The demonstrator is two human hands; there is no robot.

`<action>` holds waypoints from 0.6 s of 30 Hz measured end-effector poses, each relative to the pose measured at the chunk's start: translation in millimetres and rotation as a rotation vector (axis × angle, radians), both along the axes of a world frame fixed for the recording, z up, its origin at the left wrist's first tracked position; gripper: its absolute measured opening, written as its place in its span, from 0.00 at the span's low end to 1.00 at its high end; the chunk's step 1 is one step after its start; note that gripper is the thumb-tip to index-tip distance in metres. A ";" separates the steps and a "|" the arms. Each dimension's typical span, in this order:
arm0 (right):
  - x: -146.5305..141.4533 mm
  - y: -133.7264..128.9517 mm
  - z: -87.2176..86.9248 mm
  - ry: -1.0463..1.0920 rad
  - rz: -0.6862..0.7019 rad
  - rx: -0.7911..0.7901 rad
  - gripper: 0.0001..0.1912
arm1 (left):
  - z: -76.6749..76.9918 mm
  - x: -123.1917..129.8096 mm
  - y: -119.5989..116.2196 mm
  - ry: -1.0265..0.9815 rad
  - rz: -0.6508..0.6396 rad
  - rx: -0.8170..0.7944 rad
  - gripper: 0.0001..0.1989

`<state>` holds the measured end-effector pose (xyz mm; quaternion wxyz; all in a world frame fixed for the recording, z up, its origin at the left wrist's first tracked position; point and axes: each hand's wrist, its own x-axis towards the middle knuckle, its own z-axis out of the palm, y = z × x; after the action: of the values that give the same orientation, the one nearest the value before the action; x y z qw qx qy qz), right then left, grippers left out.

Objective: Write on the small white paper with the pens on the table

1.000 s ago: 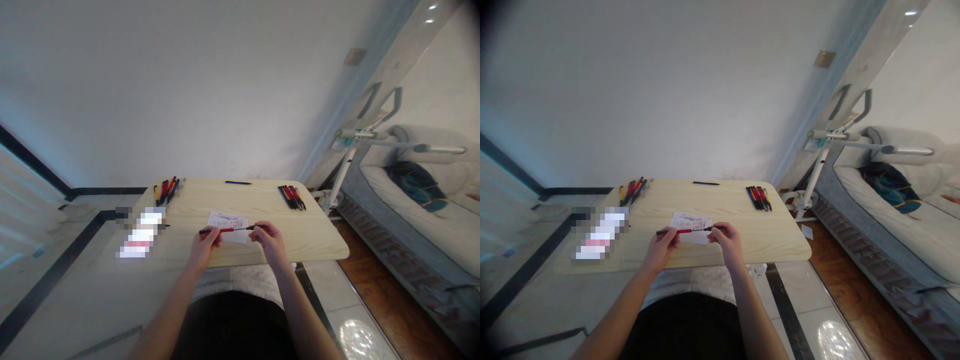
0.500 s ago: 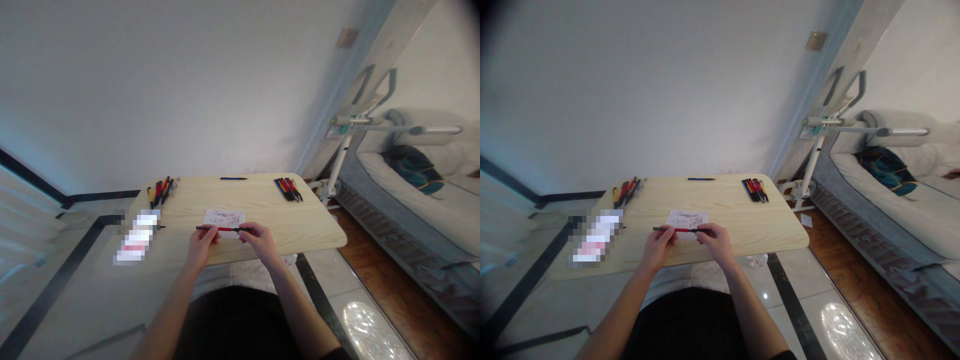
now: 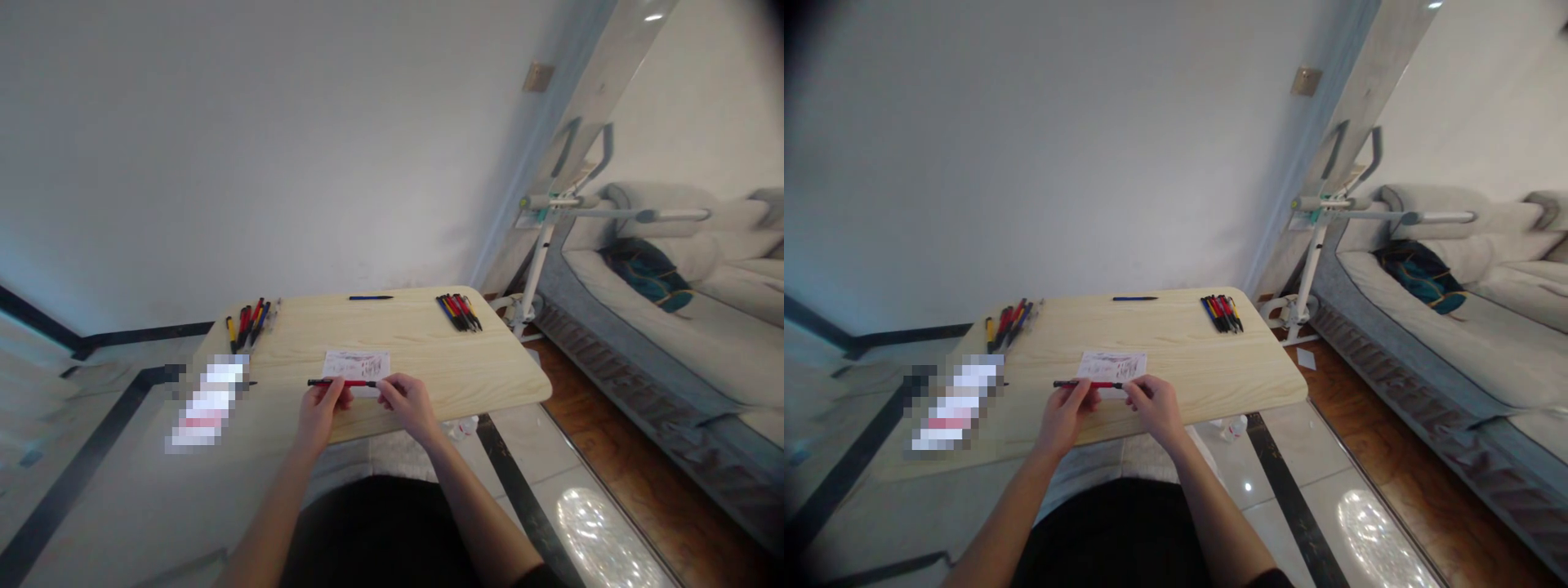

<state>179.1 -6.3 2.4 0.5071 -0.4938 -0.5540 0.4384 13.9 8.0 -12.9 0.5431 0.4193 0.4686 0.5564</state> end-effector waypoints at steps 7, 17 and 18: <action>-0.5 2.2 -1.5 -0.093 -0.094 0.039 0.14 | 4.5 1.3 -3.0 0.058 -0.009 0.022 0.16; 0.8 -0.1 -1.0 0.252 -0.033 0.031 0.11 | -2.5 2.6 2.1 0.022 0.065 0.012 0.15; 1.0 -0.9 -1.1 0.261 -0.013 0.013 0.10 | -2.9 2.8 2.4 0.003 0.076 0.007 0.14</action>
<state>180.1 -7.2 1.3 0.5807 -0.4330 -0.4829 0.4920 16.7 10.4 -15.8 0.5193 0.4038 0.4833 0.5777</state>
